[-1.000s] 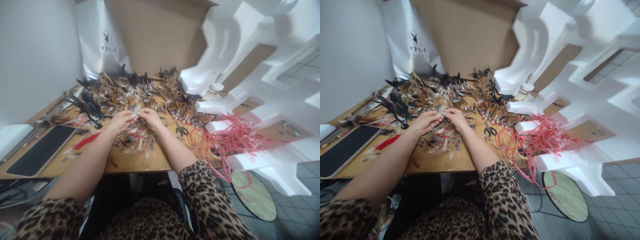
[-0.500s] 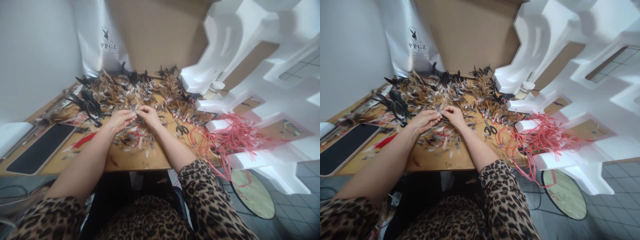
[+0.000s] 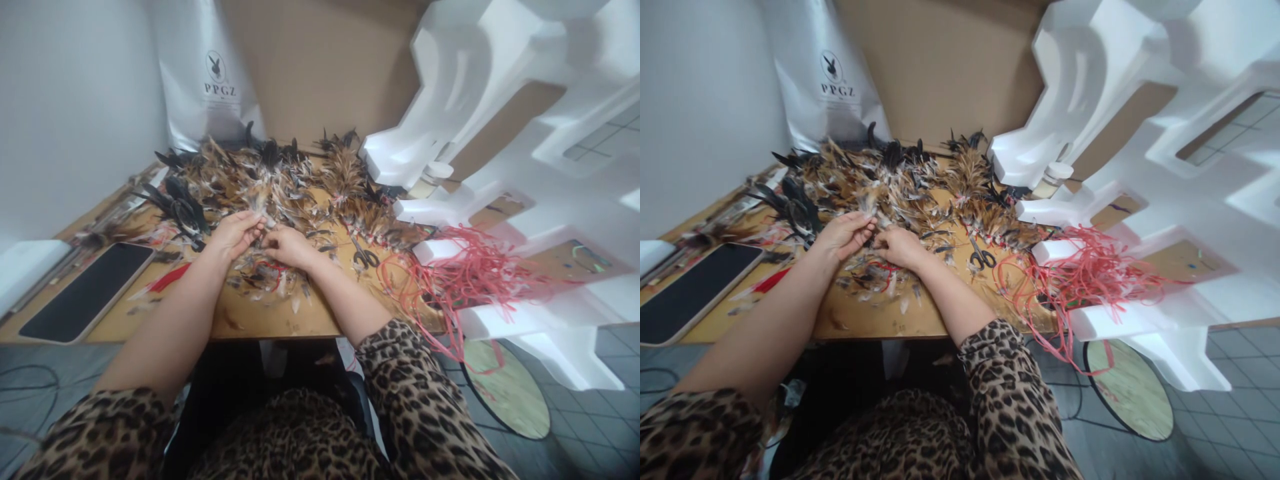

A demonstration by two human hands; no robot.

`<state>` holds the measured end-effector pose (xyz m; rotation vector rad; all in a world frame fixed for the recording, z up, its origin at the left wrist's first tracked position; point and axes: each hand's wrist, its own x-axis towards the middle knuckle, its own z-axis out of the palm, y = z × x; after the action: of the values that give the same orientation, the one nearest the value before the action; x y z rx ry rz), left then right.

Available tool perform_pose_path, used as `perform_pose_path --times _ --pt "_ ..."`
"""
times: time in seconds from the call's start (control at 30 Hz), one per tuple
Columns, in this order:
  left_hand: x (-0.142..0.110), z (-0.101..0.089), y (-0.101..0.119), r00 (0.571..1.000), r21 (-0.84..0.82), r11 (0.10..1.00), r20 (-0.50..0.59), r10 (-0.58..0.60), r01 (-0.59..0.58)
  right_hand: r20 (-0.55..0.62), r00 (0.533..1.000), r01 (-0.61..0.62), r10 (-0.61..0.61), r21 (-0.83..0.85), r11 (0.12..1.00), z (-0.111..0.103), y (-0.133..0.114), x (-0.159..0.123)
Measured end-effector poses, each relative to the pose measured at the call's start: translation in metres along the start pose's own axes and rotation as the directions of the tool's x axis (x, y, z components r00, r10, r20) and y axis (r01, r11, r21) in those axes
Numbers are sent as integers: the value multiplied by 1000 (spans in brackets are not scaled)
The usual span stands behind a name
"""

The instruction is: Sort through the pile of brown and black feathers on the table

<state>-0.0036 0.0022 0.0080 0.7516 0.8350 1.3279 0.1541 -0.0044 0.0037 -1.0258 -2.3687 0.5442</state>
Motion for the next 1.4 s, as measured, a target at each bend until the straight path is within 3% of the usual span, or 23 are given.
perform_pose_path --times 0.07,0.13,0.23,0.33,0.47,0.6,0.8,0.9,1.1,1.2,1.4 --pt "0 0 0 1000 3 1000 -1 5 -5 -27 999 -39 42 91 995 1 1 2" --pt "1 -1 1 1000 4 1000 0 9 -9 -61 986 -130 158 326 936 -1 2 4" --pt "1 -1 1 1000 2 1000 5 0 0 45 932 -289 359 692 662 -10 6 4" --pt "1 -2 1 1000 2 1000 -2 -2 2 215 902 -370 375 832 413 -20 9 2" --pt "1 -2 1 1000 7 1000 0 -6 6 272 902 -374 335 881 291 -26 11 0" --pt "-2 -1 3 999 41 999 34 -8 7 248 915 -355 319 871 339 -29 10 0" --pt "-6 2 4 997 215 975 65 37 -51 164 930 -335 329 746 575 -32 5 -2" --pt "-6 3 1 995 360 928 71 74 -95 136 939 -320 317 687 652 -31 5 -1" --pt "-7 4 -2 994 497 862 98 58 -99 79 934 -304 347 686 661 -27 9 2" --pt "-5 3 -4 992 482 869 106 71 -114 41 930 -288 365 699 654 -28 7 1" --pt "-3 4 -4 995 410 906 24 101 -101 65 907 -342 417 691 637 -26 5 1"
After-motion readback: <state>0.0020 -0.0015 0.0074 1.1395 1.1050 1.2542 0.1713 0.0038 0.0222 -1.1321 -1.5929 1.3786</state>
